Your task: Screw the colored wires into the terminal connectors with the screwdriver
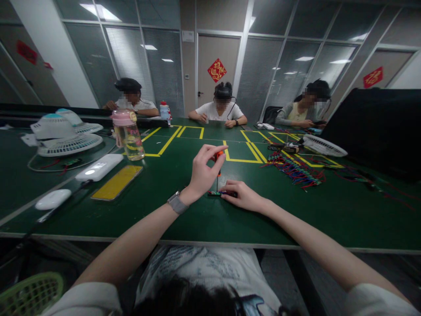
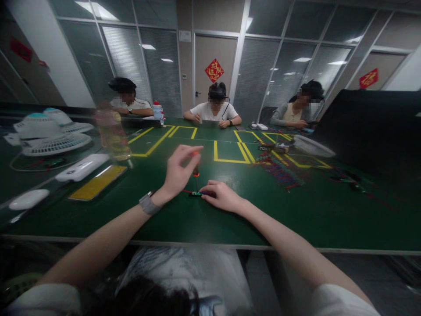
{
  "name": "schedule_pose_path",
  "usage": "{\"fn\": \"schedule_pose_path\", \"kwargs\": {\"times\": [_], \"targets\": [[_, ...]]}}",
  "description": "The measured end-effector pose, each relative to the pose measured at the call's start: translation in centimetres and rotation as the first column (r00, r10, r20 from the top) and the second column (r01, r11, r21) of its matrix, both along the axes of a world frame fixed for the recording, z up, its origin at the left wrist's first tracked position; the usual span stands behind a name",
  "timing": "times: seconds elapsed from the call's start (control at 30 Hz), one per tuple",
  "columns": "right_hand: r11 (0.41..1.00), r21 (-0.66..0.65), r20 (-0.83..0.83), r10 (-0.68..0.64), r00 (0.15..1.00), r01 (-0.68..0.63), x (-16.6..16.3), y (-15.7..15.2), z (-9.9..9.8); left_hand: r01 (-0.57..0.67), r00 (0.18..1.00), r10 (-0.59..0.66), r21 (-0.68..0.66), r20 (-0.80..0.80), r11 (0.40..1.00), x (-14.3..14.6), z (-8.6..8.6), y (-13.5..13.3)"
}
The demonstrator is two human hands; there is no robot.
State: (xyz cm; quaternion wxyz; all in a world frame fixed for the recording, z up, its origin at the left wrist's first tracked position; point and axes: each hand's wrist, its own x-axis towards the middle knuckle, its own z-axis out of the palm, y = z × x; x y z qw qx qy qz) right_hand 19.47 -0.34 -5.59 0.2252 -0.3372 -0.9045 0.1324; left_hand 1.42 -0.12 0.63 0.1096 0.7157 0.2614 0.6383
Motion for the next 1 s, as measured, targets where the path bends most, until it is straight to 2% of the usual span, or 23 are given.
{"fn": "schedule_pose_path", "kwargs": {"times": [0.17,0.4,0.6,0.87,1.0], "targets": [[1.0,-0.005,0.0,-0.006,1.0,0.006,0.03,-0.04,0.03,-0.037,0.999,0.038,0.023,-0.033,0.999,-0.13,0.13,-0.18],[1.0,-0.001,0.001,-0.005,1.0,0.005,0.0,-0.04,0.08,0.097,0.995,-0.098,-0.064,-0.008,0.993,-0.23,-0.18,0.11],[1.0,0.009,-0.004,0.009,1.0,-0.009,0.03,0.01,-0.05,-0.007,0.999,0.007,-0.008,-0.031,1.0,-0.03,0.17,-0.26],[1.0,0.011,0.007,0.007,1.0,-0.007,-0.05,-0.05,0.12,0.086,0.996,-0.087,-0.048,-0.021,0.995,-0.19,-0.27,0.07],[1.0,0.014,0.009,0.007,1.0,-0.007,-0.01,0.01,0.02,0.081,0.997,-0.079,-0.078,0.02,0.994,-0.03,-0.34,0.22]]}}
